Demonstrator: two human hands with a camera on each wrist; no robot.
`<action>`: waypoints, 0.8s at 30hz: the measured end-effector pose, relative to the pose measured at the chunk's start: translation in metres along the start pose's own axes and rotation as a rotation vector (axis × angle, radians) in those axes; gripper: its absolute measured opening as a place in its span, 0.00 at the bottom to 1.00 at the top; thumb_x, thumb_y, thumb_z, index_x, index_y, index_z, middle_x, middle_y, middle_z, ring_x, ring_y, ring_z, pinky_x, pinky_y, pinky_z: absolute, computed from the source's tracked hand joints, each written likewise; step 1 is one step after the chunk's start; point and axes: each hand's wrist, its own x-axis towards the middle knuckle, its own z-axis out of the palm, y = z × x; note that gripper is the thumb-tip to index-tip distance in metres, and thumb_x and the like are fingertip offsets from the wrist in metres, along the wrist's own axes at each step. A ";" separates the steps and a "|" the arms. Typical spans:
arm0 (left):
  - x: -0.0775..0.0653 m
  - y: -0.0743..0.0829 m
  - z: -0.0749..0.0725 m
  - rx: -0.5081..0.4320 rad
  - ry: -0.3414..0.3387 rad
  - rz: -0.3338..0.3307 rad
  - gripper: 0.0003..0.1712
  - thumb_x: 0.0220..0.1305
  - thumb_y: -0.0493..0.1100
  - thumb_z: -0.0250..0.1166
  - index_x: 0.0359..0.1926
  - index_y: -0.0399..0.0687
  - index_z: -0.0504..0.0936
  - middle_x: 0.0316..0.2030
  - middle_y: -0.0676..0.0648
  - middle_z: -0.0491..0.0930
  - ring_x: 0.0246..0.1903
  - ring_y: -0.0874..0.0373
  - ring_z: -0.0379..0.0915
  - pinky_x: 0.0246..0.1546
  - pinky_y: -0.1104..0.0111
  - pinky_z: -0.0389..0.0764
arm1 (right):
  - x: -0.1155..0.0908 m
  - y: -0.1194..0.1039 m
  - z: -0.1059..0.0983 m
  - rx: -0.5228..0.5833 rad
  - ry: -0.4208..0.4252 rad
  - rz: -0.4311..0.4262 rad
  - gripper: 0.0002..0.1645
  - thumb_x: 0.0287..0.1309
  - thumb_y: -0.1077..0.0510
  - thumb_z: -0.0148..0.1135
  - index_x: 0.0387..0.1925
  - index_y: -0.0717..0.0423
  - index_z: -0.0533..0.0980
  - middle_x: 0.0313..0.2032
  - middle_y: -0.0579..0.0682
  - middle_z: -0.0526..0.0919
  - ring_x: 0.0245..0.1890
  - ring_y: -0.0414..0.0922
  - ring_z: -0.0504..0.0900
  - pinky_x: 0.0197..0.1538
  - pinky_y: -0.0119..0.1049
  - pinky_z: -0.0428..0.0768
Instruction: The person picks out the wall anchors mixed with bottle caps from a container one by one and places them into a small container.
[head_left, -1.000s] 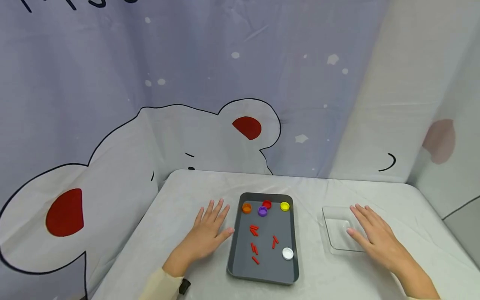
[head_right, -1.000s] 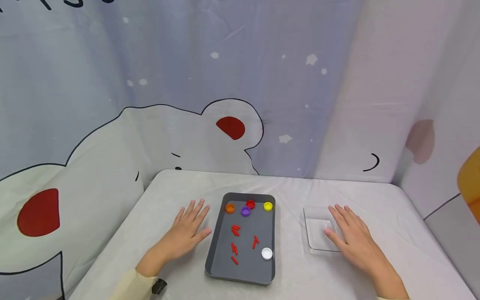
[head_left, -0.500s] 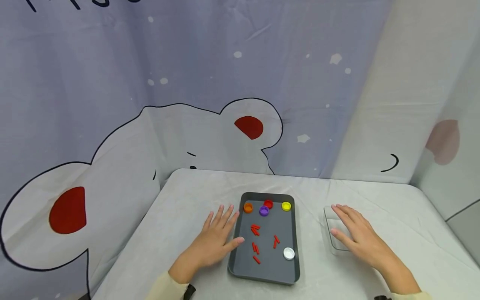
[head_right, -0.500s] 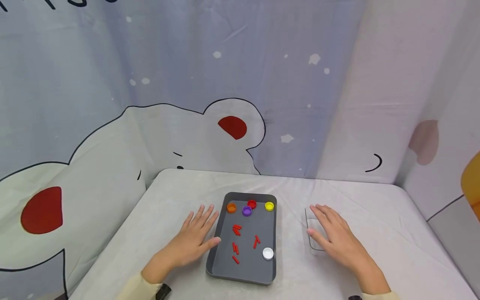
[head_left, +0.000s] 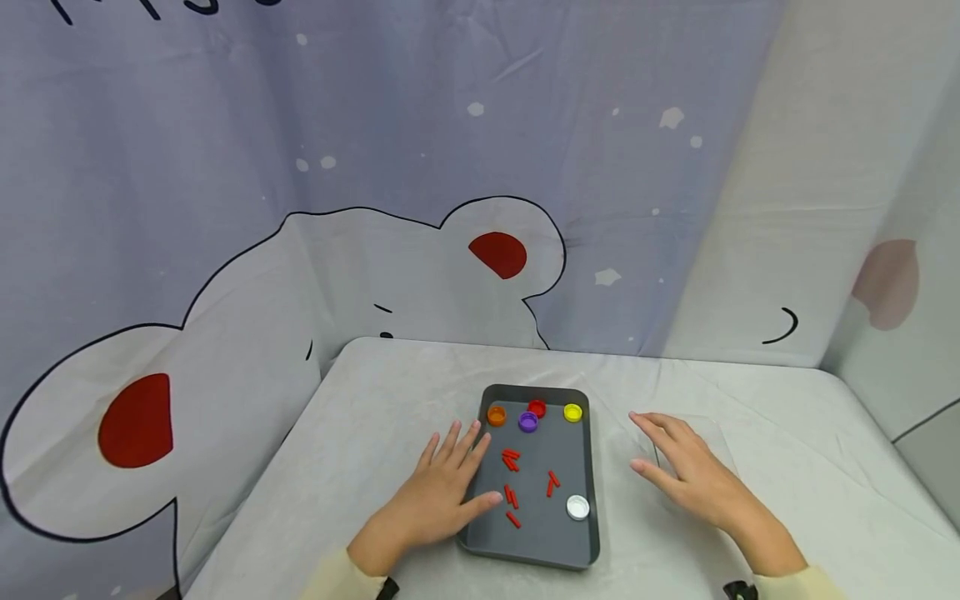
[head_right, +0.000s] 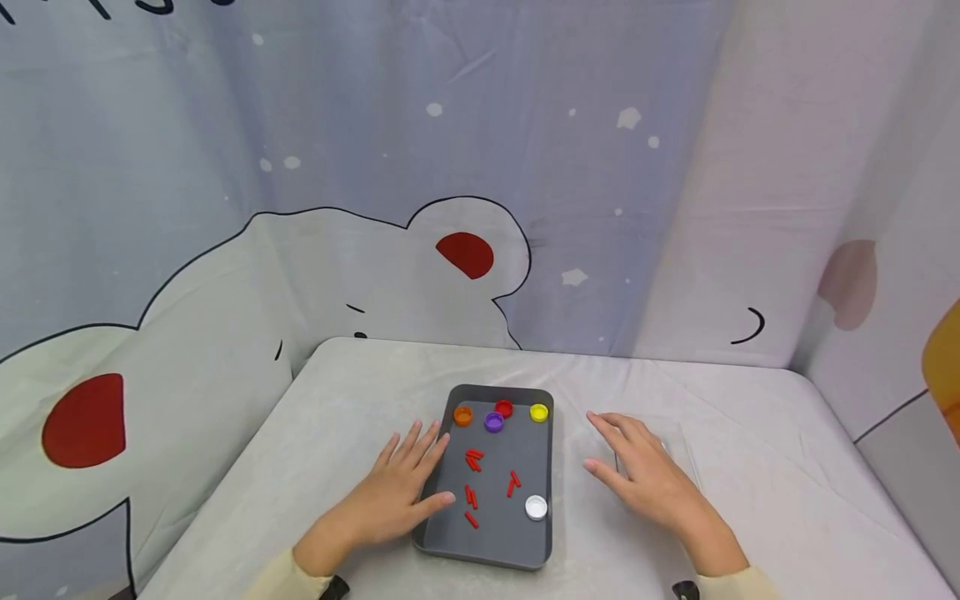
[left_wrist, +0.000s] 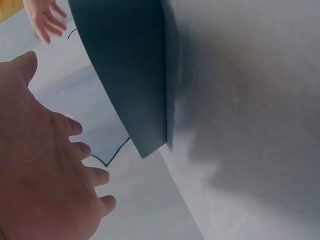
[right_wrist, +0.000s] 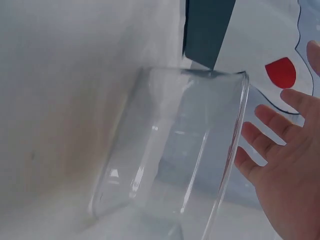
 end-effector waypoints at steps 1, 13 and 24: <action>0.000 0.000 0.001 0.000 -0.007 -0.002 0.48 0.73 0.71 0.46 0.82 0.50 0.48 0.81 0.47 0.39 0.80 0.42 0.30 0.75 0.41 0.37 | 0.001 -0.001 0.001 0.003 -0.006 0.002 0.38 0.69 0.47 0.63 0.76 0.49 0.64 0.66 0.53 0.71 0.67 0.57 0.67 0.61 0.64 0.67; -0.003 0.006 0.011 0.010 -0.012 0.013 0.49 0.72 0.71 0.49 0.81 0.47 0.51 0.81 0.44 0.44 0.79 0.39 0.34 0.75 0.40 0.41 | 0.013 -0.014 0.015 0.048 -0.065 -0.001 0.36 0.69 0.42 0.61 0.75 0.40 0.65 0.63 0.48 0.73 0.64 0.51 0.70 0.61 0.59 0.74; -0.007 0.006 0.021 0.053 0.011 0.033 0.52 0.70 0.75 0.47 0.80 0.47 0.54 0.80 0.42 0.48 0.78 0.36 0.39 0.74 0.39 0.45 | 0.021 -0.018 0.028 0.073 -0.117 -0.038 0.36 0.68 0.41 0.63 0.73 0.45 0.69 0.58 0.42 0.73 0.58 0.42 0.72 0.57 0.50 0.78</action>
